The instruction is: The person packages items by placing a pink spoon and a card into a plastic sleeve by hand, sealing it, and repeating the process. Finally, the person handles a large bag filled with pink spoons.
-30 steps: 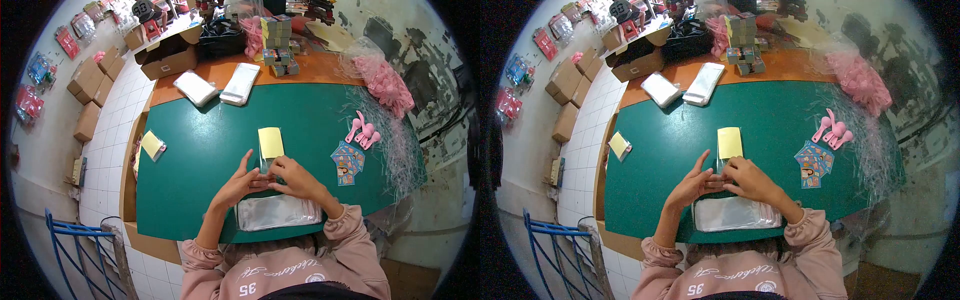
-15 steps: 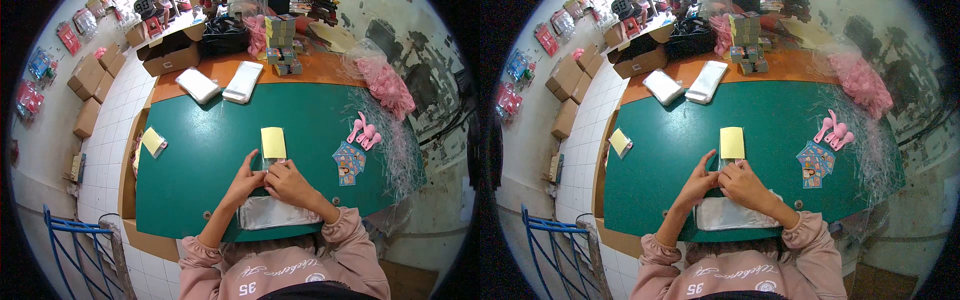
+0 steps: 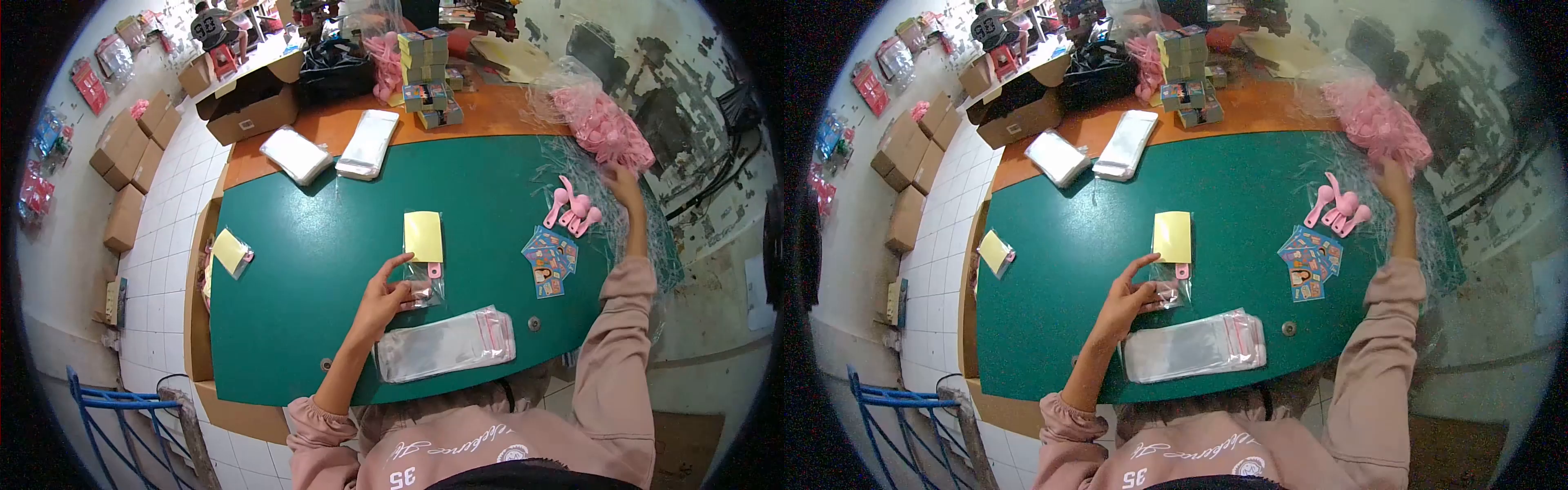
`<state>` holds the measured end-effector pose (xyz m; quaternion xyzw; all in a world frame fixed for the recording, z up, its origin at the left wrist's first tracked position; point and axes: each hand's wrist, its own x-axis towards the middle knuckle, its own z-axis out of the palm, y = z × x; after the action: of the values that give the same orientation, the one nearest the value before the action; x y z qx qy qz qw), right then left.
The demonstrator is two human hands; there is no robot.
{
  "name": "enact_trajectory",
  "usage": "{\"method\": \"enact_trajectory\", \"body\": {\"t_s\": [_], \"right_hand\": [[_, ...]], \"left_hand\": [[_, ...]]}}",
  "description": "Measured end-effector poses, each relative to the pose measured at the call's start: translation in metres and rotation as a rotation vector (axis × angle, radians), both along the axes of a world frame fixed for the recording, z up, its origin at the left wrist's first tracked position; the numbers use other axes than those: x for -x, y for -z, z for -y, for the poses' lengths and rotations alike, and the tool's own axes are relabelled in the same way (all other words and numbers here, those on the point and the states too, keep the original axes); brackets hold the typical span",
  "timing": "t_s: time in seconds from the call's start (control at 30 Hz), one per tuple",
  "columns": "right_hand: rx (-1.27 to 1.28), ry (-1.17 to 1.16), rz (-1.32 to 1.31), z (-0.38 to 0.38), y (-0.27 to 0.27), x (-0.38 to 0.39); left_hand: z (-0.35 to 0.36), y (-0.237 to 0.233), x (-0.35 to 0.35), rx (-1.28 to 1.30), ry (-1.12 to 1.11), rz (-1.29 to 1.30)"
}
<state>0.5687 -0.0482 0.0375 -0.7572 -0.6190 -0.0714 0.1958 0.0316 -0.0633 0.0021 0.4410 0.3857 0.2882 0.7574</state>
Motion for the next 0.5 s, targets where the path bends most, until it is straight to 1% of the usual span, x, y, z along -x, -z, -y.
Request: {"method": "enact_trajectory", "body": {"t_s": [0.07,0.13,0.17,0.23,0.27,0.3,0.37,0.43,0.5], "right_hand": [[0.462,0.672,0.273,0.026,-0.039,0.038],[0.009,0.38,0.001,0.041,-0.031,0.055],[-0.008,0.306,0.021,0.037,-0.028,0.082],[-0.227,-0.227,-0.106,0.037,-0.015,0.163],[-0.054,-0.352,-0.417,0.042,-0.012,0.208],[-0.007,-0.617,-0.567,0.042,-0.004,0.243],[0.106,-0.756,-0.42,0.042,0.008,0.298],[0.1,-0.755,-0.427,0.035,0.024,0.323],[0.093,-0.757,-0.425,0.032,0.03,0.33]], "left_hand": [[-0.001,0.002,0.0,-0.008,-0.008,0.004],[-0.002,0.011,-0.002,-0.017,0.035,0.052],[-0.002,0.01,-0.003,-0.014,0.029,0.053],[-0.003,0.006,-0.005,-0.047,0.054,0.048],[-0.004,0.005,-0.006,-0.044,0.059,0.038],[-0.003,0.004,-0.007,-0.05,0.065,0.032],[-0.001,0.005,-0.009,-0.056,0.068,0.015],[0.0,0.008,-0.009,0.001,0.061,0.1],[-0.001,0.007,-0.005,0.001,0.057,0.094]]}}
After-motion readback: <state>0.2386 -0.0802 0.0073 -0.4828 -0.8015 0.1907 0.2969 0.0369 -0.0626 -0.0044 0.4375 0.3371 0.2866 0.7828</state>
